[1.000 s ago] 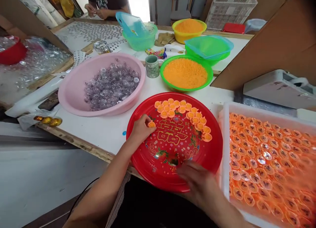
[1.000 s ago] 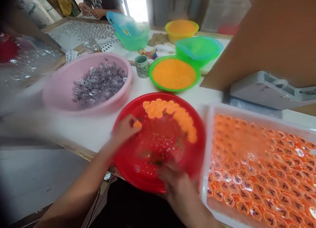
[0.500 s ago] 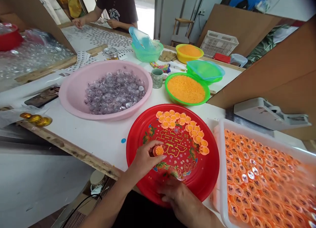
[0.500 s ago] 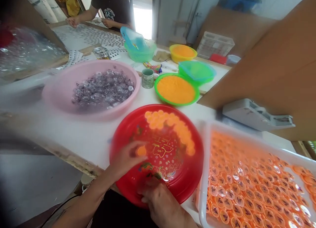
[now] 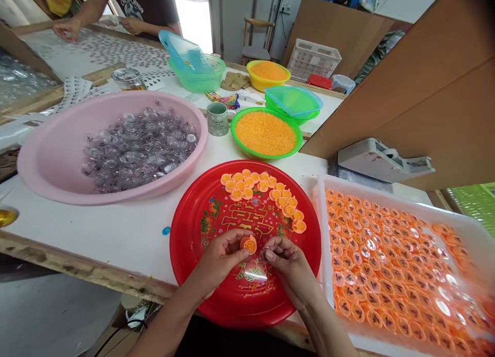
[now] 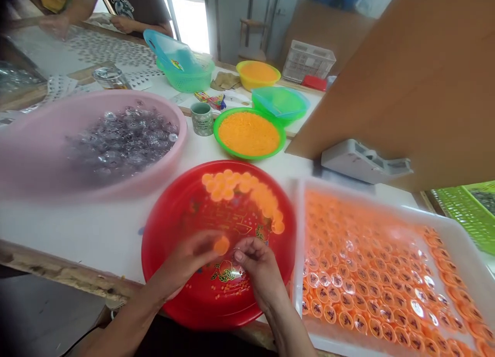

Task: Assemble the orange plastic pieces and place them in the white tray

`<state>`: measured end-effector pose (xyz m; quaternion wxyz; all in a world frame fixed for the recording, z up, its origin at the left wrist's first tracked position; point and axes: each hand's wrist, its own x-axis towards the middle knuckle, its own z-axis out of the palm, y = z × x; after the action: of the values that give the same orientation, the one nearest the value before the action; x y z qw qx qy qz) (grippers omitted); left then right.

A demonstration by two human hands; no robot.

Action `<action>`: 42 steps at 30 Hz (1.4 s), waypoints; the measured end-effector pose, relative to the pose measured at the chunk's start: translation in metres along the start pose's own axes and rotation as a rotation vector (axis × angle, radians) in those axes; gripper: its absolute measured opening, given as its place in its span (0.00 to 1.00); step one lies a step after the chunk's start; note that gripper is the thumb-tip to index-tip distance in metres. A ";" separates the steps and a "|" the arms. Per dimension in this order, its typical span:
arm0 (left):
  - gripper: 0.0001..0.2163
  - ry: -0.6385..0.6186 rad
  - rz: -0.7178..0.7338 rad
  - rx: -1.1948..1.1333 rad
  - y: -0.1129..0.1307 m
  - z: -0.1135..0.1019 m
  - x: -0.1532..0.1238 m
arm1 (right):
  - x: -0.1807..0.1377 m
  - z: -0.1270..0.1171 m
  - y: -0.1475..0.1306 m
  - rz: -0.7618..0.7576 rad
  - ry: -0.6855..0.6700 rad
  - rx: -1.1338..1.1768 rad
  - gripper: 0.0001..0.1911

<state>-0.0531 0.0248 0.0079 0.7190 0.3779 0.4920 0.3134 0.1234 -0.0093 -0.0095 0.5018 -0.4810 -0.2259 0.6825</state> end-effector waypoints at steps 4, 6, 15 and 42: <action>0.15 0.032 -0.011 0.026 -0.002 0.002 0.002 | -0.001 0.003 0.001 0.029 -0.062 0.019 0.12; 0.15 0.056 -0.012 0.035 -0.003 0.001 0.002 | -0.001 0.002 0.001 0.024 -0.072 0.006 0.11; 0.17 0.052 -0.063 -0.048 -0.003 -0.001 0.003 | 0.003 -0.005 -0.001 -0.004 0.005 -0.187 0.14; 0.15 0.001 0.196 0.132 -0.028 0.009 0.005 | -0.015 -0.005 0.018 -0.227 0.125 -0.516 0.07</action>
<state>-0.0405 0.0119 -0.0165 0.6583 0.4705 0.4727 0.3491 0.1198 -0.0308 -0.0192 0.4488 -0.6057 -0.4131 0.5110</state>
